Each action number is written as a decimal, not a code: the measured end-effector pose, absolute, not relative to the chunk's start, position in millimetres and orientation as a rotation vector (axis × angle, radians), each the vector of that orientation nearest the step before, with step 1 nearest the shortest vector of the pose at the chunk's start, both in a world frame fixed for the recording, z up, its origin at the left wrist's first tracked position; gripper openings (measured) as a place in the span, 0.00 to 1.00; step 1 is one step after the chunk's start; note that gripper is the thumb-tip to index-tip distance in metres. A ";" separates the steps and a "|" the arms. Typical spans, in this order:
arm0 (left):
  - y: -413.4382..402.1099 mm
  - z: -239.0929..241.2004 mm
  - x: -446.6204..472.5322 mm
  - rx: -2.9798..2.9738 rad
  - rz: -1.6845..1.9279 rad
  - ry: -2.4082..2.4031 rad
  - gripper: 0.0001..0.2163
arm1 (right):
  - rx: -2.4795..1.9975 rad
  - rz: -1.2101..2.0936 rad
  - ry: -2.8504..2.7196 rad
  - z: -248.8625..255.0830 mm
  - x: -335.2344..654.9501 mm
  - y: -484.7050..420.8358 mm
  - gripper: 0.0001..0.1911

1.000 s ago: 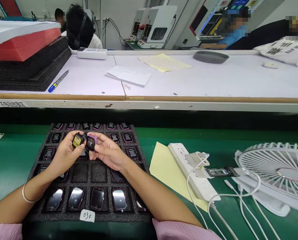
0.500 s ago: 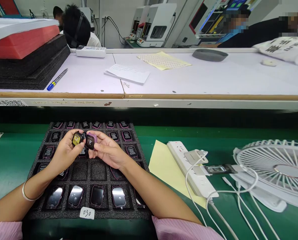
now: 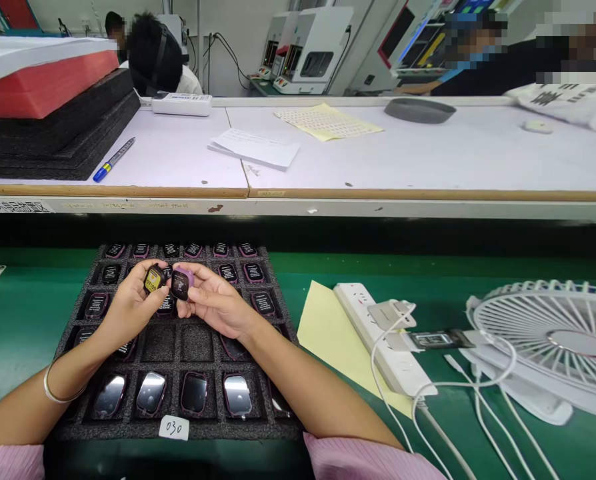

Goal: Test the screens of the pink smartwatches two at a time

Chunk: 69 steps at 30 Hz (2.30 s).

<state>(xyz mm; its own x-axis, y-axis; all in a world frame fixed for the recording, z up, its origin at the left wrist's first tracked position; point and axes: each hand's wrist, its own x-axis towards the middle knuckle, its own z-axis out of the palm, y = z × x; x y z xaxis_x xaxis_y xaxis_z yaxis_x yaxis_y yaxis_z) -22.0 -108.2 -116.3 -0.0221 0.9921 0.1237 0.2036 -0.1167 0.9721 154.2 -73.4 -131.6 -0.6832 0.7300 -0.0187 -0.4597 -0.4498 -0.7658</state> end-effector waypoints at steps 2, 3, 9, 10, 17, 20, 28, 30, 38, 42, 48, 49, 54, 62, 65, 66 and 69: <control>-108.4 -116.0 -22.4 1.445 1.208 1.324 0.15 | -0.439 2.154 -0.995 -132.1 154.1 -73.4 0.26; -108.5 -115.9 -22.4 1.447 1.205 1.325 0.15 | -0.435 2.156 -0.994 -132.4 154.0 -73.5 0.26; -108.5 -117.4 -21.1 1.436 1.224 1.321 0.15 | -0.443 2.153 -0.984 -133.0 153.9 -74.1 0.26; -108.5 -118.0 -21.3 1.439 1.223 1.318 0.15 | -0.441 2.153 -0.983 -133.0 153.9 -74.0 0.26; -108.0 -120.5 -25.0 1.456 1.177 1.299 0.15 | -0.432 2.163 -0.973 -135.0 153.7 -73.6 0.26; -108.3 -120.8 -24.3 1.444 1.185 1.298 0.15 | -0.406 2.170 -0.969 -136.2 153.7 -73.1 0.27; -108.1 -121.5 -23.8 1.447 1.172 1.285 0.15 | -0.420 2.162 -0.991 -137.9 154.2 -72.8 0.27; -107.7 -121.9 -24.4 1.462 1.162 1.286 0.15 | -0.433 2.159 -0.999 -138.0 154.1 -72.8 0.27; -108.1 -124.1 -26.9 1.457 1.163 1.254 0.16 | -0.446 2.139 -1.005 -135.2 154.0 -73.3 0.27; -107.3 -122.5 -26.3 1.444 1.171 1.276 0.15 | -0.430 2.155 -0.999 -135.0 153.4 -74.2 0.25; -102.5 -113.9 -22.7 1.020 1.220 1.206 0.23 | -0.515 2.096 -0.940 -129.9 153.5 -70.5 0.24; -101.9 -112.1 -22.8 0.938 1.223 1.175 0.25 | -0.526 2.088 -0.927 -128.6 154.2 -69.7 0.24; -100.5 -106.3 -24.9 0.717 1.252 1.039 0.23 | -0.579 2.039 -0.881 -125.2 157.3 -67.5 0.19; -103.5 -104.0 -25.5 0.733 1.203 1.027 0.28 | -0.694 1.959 -0.932 -128.7 156.8 -66.9 0.19; -104.4 -104.8 -25.3 0.821 1.189 1.043 0.28 | -0.696 1.897 -1.010 -130.5 157.3 -67.1 0.20; -104.4 -105.4 -25.2 0.842 1.188 1.053 0.27 | -0.698 1.884 -1.035 -131.1 157.4 -67.2 0.20; -104.0 -107.3 -24.7 0.868 1.180 1.080 0.23 | -0.712 1.848 -1.091 -132.7 157.1 -67.6 0.20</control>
<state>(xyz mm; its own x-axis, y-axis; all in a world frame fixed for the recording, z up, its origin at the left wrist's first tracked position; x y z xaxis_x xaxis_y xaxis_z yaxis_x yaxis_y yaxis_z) -24.7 -104.0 -107.3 0.0371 0.9811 -0.1898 -0.2753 0.1926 0.9419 157.1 -67.6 -132.7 -0.4745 0.8788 -0.0495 -0.3813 -0.2560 -0.8883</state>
